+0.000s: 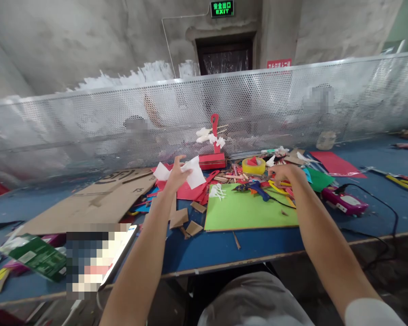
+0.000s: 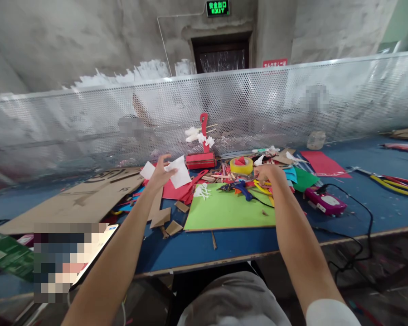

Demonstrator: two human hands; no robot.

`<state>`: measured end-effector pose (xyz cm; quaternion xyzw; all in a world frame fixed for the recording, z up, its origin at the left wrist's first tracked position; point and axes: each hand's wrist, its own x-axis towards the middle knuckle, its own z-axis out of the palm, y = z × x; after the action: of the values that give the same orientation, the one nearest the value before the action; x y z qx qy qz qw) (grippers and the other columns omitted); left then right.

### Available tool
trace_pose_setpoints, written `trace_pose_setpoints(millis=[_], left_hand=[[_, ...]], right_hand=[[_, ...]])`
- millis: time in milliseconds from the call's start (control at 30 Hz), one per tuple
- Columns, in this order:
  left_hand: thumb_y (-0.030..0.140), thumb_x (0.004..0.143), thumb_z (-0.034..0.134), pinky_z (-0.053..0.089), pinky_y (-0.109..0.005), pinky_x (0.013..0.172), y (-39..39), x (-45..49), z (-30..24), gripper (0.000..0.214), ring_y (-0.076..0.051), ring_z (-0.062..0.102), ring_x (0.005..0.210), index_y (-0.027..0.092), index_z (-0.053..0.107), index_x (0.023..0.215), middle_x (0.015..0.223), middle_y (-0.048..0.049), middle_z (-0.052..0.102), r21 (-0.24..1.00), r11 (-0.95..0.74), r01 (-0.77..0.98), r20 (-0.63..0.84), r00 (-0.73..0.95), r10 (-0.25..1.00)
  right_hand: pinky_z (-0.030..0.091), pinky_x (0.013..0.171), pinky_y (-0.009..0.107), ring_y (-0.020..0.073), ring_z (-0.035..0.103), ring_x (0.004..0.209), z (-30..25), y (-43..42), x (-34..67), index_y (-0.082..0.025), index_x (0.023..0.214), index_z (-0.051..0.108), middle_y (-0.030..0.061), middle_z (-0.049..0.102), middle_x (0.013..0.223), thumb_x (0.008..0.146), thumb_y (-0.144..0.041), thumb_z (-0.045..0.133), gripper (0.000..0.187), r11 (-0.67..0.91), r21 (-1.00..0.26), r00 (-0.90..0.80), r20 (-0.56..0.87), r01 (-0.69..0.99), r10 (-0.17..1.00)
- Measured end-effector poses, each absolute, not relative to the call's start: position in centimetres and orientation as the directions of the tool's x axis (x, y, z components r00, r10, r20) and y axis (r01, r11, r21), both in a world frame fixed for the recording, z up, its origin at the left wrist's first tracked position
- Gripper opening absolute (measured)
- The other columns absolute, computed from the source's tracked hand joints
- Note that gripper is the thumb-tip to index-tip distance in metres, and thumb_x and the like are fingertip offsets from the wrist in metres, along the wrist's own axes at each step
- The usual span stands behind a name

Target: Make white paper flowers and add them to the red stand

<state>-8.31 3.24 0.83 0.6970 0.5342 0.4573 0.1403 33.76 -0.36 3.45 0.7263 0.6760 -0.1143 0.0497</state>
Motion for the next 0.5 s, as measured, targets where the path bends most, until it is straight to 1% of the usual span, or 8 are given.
trace_pose_setpoints(millis=[67, 133, 200, 267, 333, 367, 433, 500], left_hand=[[0.023, 0.073, 0.067, 0.050, -0.027, 0.076, 3.0, -7.8, 0.9, 0.067, -0.021, 0.057, 0.107, 0.024, 0.038, 0.133, 0.123, -0.0096, 0.054, 0.724, -0.447, 0.526, 0.533, -0.015, 0.846], [0.025, 0.070, 0.072, 0.050, -0.026, 0.075, 2.8, -7.3, 0.9, 0.064, -0.021, 0.056, 0.107, 0.025, 0.044, 0.127, 0.125, -0.0099, 0.052, 0.769, -0.451, 0.452, 0.540, -0.084, 0.837], [0.027, 0.064, 0.077, 0.048, -0.023, 0.068, 2.7, -7.0, 0.9, 0.056, -0.016, 0.059, 0.091, 0.022, 0.049, 0.113, 0.112, -0.0072, 0.056, 0.835, -0.437, 0.334, 0.505, -0.149, 0.850], [0.031, 0.059, 0.082, 0.043, -0.019, 0.057, 2.7, -6.8, 0.8, 0.047, -0.010, 0.056, 0.069, 0.019, 0.050, 0.092, 0.089, -0.0011, 0.058, 0.882, -0.440, 0.168, 0.465, -0.159, 0.871], [0.034, 0.056, 0.084, 0.036, -0.016, 0.050, 2.9, -6.8, 0.8, 0.047, -0.007, 0.050, 0.058, 0.018, 0.044, 0.075, 0.071, 0.0034, 0.054, 0.897, -0.442, 0.006, 0.440, -0.117, 0.890], [0.035, 0.056, 0.085, 0.034, -0.016, 0.049, 3.0, -6.8, 0.7, 0.049, -0.007, 0.050, 0.056, 0.018, 0.042, 0.070, 0.066, 0.0041, 0.053, 0.899, -0.434, -0.065, 0.427, -0.096, 0.899], [0.036, 0.054, 0.087, 0.038, -0.016, 0.051, 3.2, -6.9, 0.7, 0.050, -0.008, 0.054, 0.060, 0.018, 0.042, 0.069, 0.066, 0.0032, 0.056, 0.896, -0.405, -0.183, 0.397, -0.083, 0.914], [0.034, 0.052, 0.088, 0.043, -0.017, 0.056, 3.3, -6.9, 0.7, 0.050, -0.009, 0.058, 0.066, 0.018, 0.046, 0.073, 0.070, 0.0020, 0.060, 0.887, -0.382, -0.259, 0.367, -0.107, 0.924]], right_hand=[[0.045, 0.060, 0.028, 0.0211, 0.065, 0.075, 3.3, -0.2, 34.2, -0.029, 0.106, 0.068, 0.0049, 0.070, 0.101, 0.063, -0.007, 0.074, 0.049, -0.057, -0.093, 0.037, -0.203, 0.994, 0.978], [0.044, 0.060, 0.027, 0.0206, 0.064, 0.073, 3.2, 0.1, 34.7, -0.027, 0.108, 0.066, 0.0040, 0.069, 0.095, 0.063, -0.008, 0.072, 0.050, -0.039, -0.105, 0.024, -0.142, 0.994, 0.990], [0.043, 0.060, 0.027, 0.0209, 0.064, 0.072, 3.1, 0.5, 35.0, -0.026, 0.113, 0.062, 0.0039, 0.069, 0.090, 0.064, -0.011, 0.070, 0.052, -0.020, -0.116, 0.013, -0.061, 0.993, 0.998], [0.042, 0.060, 0.027, 0.0209, 0.063, 0.072, 3.1, 0.8, 34.9, -0.024, 0.119, 0.058, 0.0049, 0.068, 0.089, 0.067, -0.016, 0.068, 0.054, 0.020, -0.155, -0.019, 0.006, 0.988, 1.000], [0.043, 0.062, 0.026, 0.0206, 0.063, 0.074, 3.2, 1.0, 34.4, -0.021, 0.123, 0.055, 0.0065, 0.069, 0.091, 0.071, -0.021, 0.068, 0.053, 0.094, -0.234, -0.079, 0.072, 0.968, 0.994], [0.044, 0.063, 0.026, 0.0204, 0.064, 0.076, 3.3, 1.1, 33.9, -0.020, 0.123, 0.054, 0.0073, 0.069, 0.093, 0.072, -0.022, 0.068, 0.052, 0.139, -0.286, -0.111, 0.109, 0.948, 0.988], [0.046, 0.066, 0.026, 0.0202, 0.064, 0.080, 3.4, 1.2, 32.8, -0.019, 0.120, 0.053, 0.0093, 0.068, 0.100, 0.074, -0.024, 0.069, 0.049, 0.223, -0.398, -0.156, 0.193, 0.890, 0.969], [0.048, 0.063, 0.026, 0.0191, 0.064, 0.077, 3.4, 1.1, 31.5, -0.018, 0.120, 0.051, 0.0091, 0.068, 0.098, 0.077, -0.029, 0.069, 0.048, 0.279, -0.549, -0.171, 0.239, 0.788, 0.956]])
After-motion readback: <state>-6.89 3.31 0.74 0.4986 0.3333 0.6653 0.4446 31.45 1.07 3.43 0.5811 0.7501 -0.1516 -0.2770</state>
